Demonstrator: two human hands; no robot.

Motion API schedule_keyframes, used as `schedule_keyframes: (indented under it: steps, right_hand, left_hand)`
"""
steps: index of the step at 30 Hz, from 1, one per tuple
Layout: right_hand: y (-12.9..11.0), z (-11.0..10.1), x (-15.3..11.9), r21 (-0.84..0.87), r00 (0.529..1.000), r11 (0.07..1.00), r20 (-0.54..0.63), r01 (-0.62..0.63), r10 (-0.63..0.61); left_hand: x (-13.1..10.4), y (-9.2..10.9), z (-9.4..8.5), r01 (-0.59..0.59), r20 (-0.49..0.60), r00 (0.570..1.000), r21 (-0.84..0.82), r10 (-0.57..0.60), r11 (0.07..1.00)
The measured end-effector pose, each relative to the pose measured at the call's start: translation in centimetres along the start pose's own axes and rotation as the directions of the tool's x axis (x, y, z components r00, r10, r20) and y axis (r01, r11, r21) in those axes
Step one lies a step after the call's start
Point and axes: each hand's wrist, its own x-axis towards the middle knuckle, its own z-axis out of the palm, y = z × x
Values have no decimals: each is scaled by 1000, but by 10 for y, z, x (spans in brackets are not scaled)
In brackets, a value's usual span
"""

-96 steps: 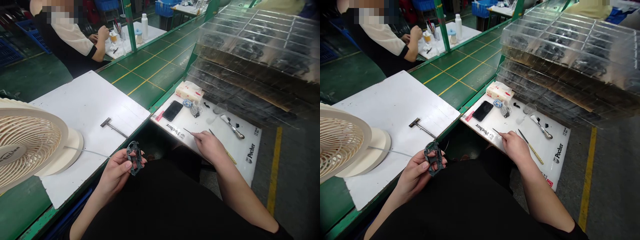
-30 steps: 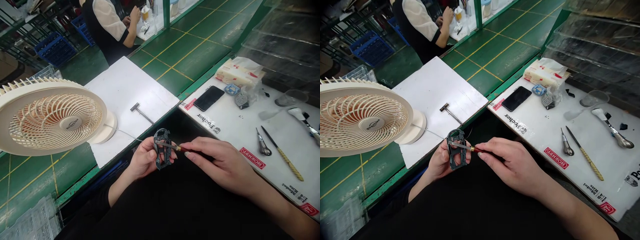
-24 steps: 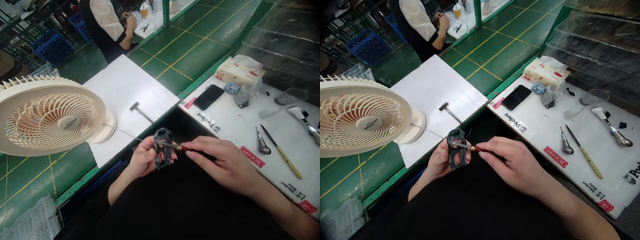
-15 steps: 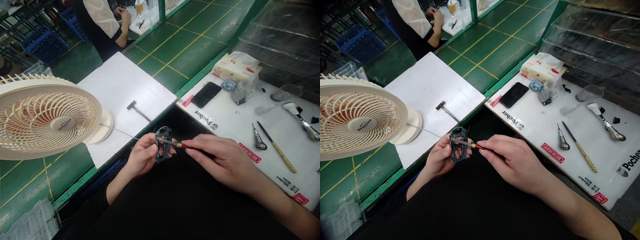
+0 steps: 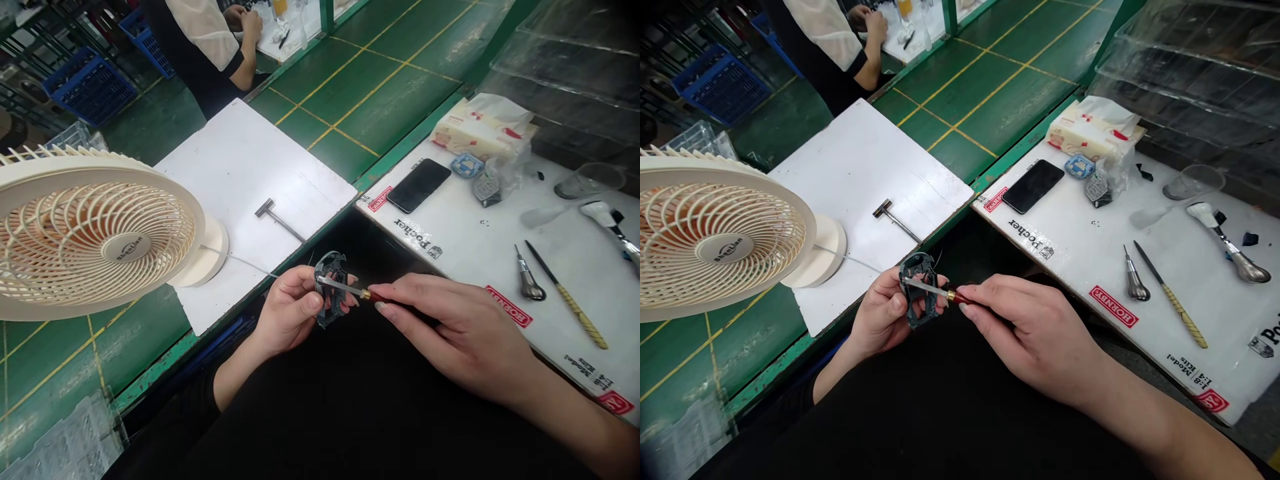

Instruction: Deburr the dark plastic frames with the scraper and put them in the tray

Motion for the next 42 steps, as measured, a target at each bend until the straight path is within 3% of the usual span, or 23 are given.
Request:
schedule_keyframes:
  steps: [8, 20, 24, 29, 42]
  right_hand:
    - [-2, -1, 1, -35, 997, 997, -10, 75, -75]
    - [5, -6, 1, -170, 991, 976, -5, 133, -136]
    - [3, -7, -1, -286, 988, 947, -19, 144, -156]
    - [-2, -6, -1, -377, 984, 912, -9, 161, -178]
    - [-12, 4, 1, -418, 973, 891, -60, 178, -222]
  left_hand:
    - [-6, 1, 2, -24, -7, 1000, 39, 24, 999]
    - [-13, 0, -2, 80, 10, 997, 40, -80, 996]
    - [-14, -2, -4, 102, 7, 995, 125, -103, 987]
    - [-17, -4, -6, 25, 4, 1000, 198, -27, 980]
    - [-16, -7, -4, -149, 49, 989, 285, 141, 947]
